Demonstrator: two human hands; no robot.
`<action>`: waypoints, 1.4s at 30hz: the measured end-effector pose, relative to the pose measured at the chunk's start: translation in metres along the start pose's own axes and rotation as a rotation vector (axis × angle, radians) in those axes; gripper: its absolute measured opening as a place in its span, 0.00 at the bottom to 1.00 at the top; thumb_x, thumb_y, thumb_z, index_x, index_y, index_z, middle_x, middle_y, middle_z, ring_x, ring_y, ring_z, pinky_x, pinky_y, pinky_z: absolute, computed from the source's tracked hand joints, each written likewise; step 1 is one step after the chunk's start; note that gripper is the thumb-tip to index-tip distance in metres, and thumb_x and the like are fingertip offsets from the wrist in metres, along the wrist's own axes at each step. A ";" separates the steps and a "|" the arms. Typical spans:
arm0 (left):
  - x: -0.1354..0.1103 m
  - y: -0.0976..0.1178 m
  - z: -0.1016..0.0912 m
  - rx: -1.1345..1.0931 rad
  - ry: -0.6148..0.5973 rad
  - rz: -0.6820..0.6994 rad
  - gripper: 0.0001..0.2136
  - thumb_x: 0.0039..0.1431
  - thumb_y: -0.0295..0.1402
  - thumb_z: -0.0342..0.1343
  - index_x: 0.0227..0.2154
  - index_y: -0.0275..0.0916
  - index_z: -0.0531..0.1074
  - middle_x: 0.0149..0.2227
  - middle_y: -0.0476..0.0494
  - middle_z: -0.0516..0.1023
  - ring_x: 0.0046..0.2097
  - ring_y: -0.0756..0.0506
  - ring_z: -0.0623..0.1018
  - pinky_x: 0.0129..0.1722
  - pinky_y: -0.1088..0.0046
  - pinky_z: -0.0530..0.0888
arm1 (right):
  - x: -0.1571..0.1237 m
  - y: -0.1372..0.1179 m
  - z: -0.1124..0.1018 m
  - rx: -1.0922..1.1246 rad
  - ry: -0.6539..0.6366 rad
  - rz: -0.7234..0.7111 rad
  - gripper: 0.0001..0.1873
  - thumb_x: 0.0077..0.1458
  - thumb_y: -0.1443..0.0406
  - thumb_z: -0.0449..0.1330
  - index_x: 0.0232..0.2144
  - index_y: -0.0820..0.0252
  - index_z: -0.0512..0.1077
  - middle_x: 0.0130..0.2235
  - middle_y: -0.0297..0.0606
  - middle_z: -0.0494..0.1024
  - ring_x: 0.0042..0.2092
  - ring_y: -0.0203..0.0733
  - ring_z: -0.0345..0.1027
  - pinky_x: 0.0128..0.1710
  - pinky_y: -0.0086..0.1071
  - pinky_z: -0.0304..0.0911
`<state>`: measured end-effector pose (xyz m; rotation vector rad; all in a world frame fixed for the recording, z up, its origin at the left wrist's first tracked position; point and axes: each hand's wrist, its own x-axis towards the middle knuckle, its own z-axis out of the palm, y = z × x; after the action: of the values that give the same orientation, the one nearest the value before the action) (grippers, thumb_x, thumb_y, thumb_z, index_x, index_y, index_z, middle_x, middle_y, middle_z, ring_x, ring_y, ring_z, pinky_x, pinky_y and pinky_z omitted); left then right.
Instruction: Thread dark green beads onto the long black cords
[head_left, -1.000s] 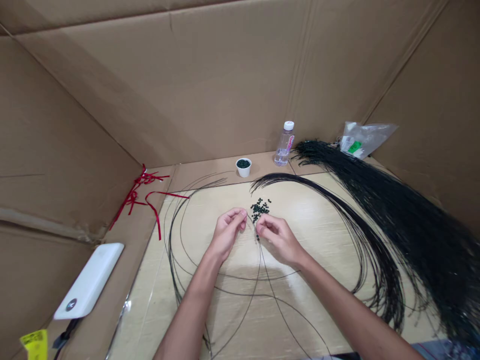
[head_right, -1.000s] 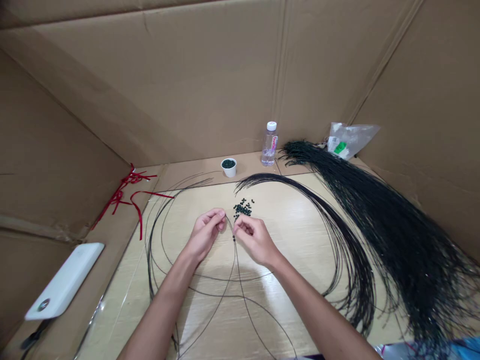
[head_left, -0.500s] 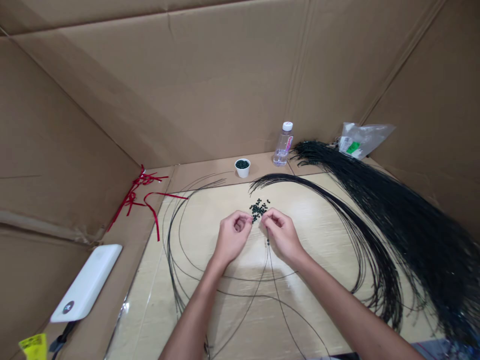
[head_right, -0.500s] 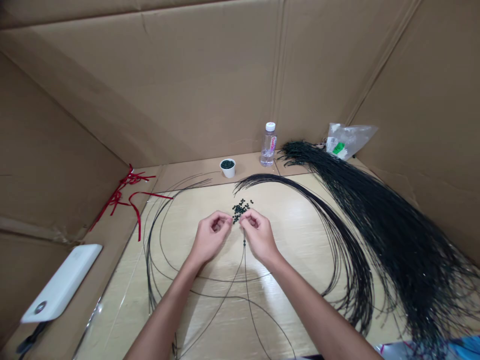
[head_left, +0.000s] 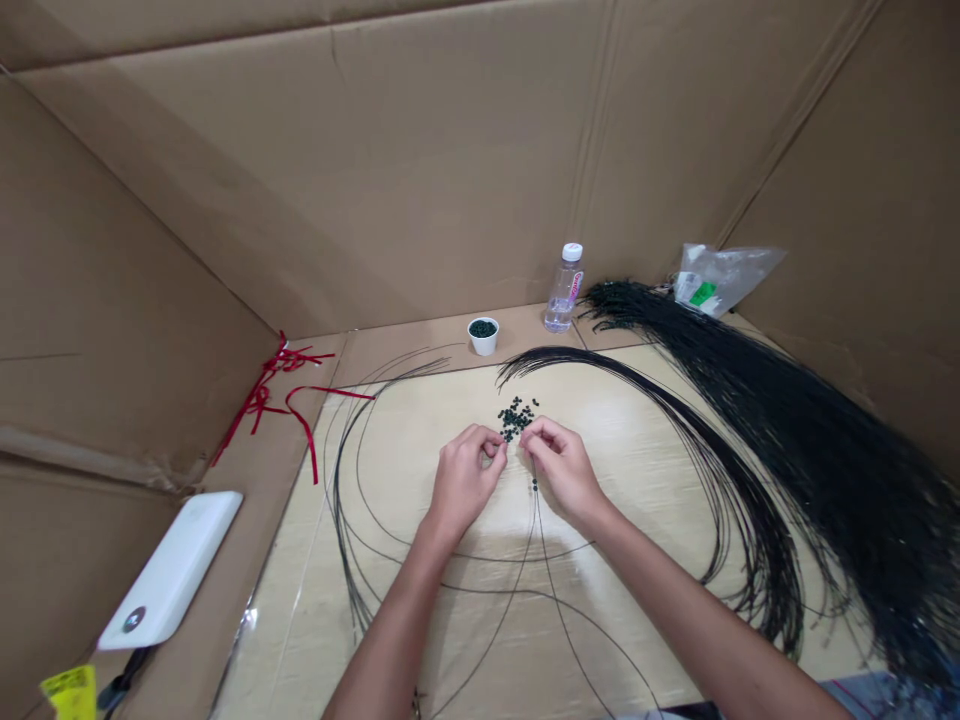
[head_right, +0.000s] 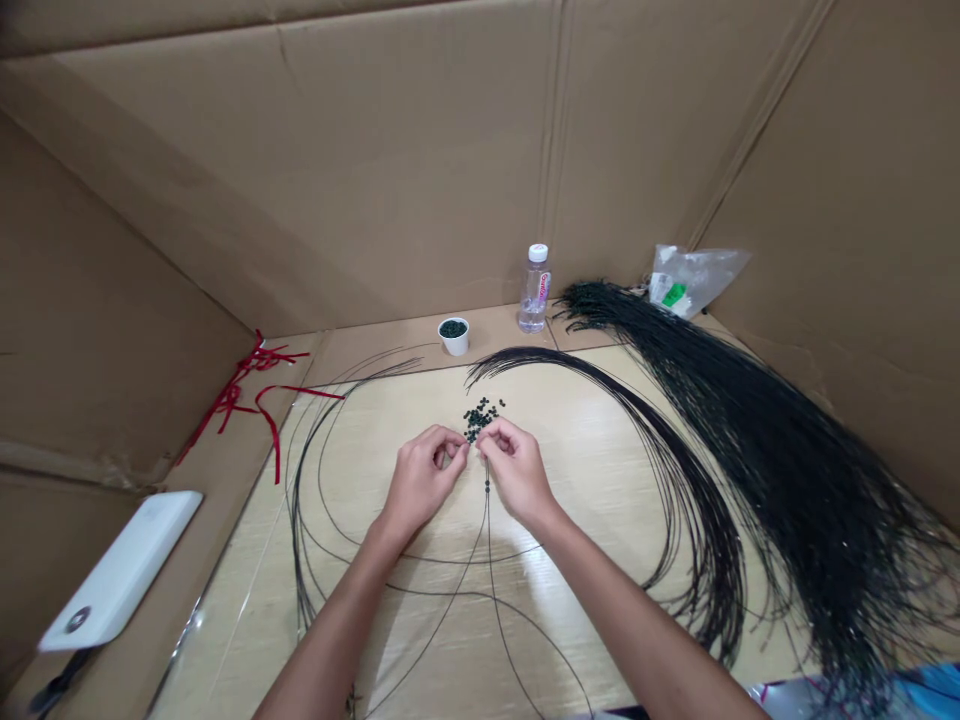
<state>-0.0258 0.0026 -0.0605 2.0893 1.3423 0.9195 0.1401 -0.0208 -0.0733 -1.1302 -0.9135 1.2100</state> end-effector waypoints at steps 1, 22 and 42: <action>0.000 0.000 0.000 -0.029 0.000 -0.018 0.05 0.64 0.26 0.60 0.34 0.40 0.80 0.33 0.47 0.81 0.32 0.47 0.76 0.37 0.70 0.72 | 0.000 0.001 0.000 0.007 -0.004 -0.001 0.06 0.54 0.63 0.65 0.27 0.57 0.75 0.25 0.29 0.69 0.28 0.37 0.58 0.30 0.32 0.50; 0.007 0.003 -0.006 -0.881 -0.026 -0.433 0.19 0.49 0.43 0.79 0.40 0.37 0.87 0.41 0.37 0.88 0.38 0.45 0.83 0.44 0.67 0.81 | -0.001 0.007 -0.001 -0.043 -0.098 -0.040 0.07 0.56 0.64 0.63 0.27 0.56 0.73 0.25 0.29 0.69 0.28 0.37 0.57 0.29 0.32 0.50; 0.008 0.005 -0.010 -0.923 -0.077 -0.449 0.20 0.49 0.44 0.79 0.41 0.36 0.88 0.35 0.39 0.86 0.35 0.47 0.79 0.42 0.69 0.78 | -0.003 0.005 -0.002 -0.094 -0.150 -0.045 0.08 0.58 0.63 0.62 0.27 0.56 0.73 0.27 0.31 0.70 0.28 0.37 0.57 0.30 0.32 0.52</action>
<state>-0.0280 0.0085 -0.0487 1.0600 0.9907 0.9795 0.1402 -0.0241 -0.0784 -1.0987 -1.1139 1.2382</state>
